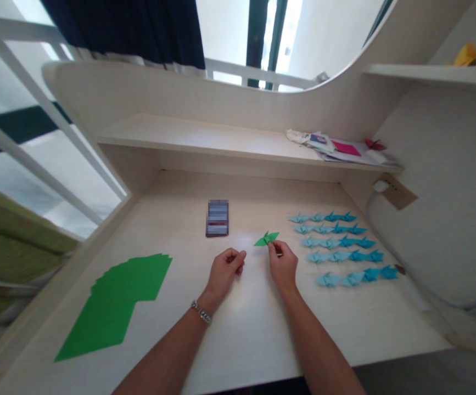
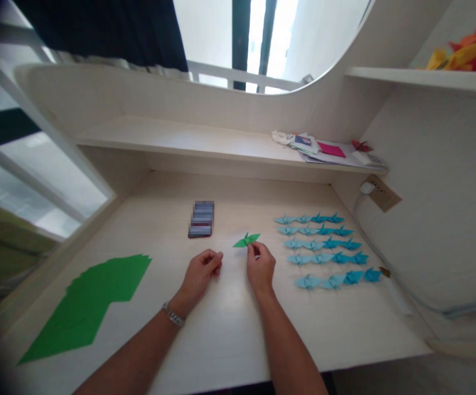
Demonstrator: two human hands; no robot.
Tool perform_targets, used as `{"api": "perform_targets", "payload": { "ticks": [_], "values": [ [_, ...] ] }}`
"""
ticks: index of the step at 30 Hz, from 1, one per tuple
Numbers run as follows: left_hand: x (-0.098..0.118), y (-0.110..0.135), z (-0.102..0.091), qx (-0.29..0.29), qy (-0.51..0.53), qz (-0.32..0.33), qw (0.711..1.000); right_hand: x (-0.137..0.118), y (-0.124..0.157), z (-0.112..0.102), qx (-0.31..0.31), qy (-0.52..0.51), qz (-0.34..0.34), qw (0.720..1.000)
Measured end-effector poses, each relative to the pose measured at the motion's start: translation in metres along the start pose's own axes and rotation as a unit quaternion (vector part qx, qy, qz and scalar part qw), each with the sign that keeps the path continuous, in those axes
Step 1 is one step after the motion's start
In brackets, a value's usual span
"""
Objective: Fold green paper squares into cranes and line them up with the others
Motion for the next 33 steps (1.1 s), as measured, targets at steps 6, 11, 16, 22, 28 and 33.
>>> {"api": "perform_targets", "payload": {
  "ticks": [6,11,16,22,28,33],
  "values": [
    [-0.001,0.002,0.002,-0.023,-0.046,0.009,0.999,0.022,-0.013,0.004,0.028,0.028,0.043,0.998],
    [0.001,0.004,0.003,-0.037,-0.075,0.016,0.996,0.038,-0.027,0.009,0.029,0.053,0.066,0.996],
    [0.002,0.006,0.004,-0.041,-0.089,0.017,0.995,0.040,-0.061,0.018,0.055,0.104,0.075,0.990],
    [0.001,0.004,0.004,-0.048,-0.092,0.021,0.994,0.047,-0.088,0.023,0.061,0.160,0.099,0.980],
    [-0.001,0.005,0.004,-0.059,-0.097,0.016,0.993,0.057,-0.092,0.026,0.073,0.194,0.128,0.970],
    [0.002,0.006,0.005,-0.060,-0.096,0.010,0.993,0.060,-0.094,0.026,0.079,0.210,0.141,0.964]
  ]
}}
Point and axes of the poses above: each hand's wrist, its own y-axis away from the middle knuckle, its own z-axis out of the palm, x = y × z, the point moved 3 cm from there along -y, towards the middle knuckle, and after that the axes turned 1 degree about x, right-handed, at the moved point
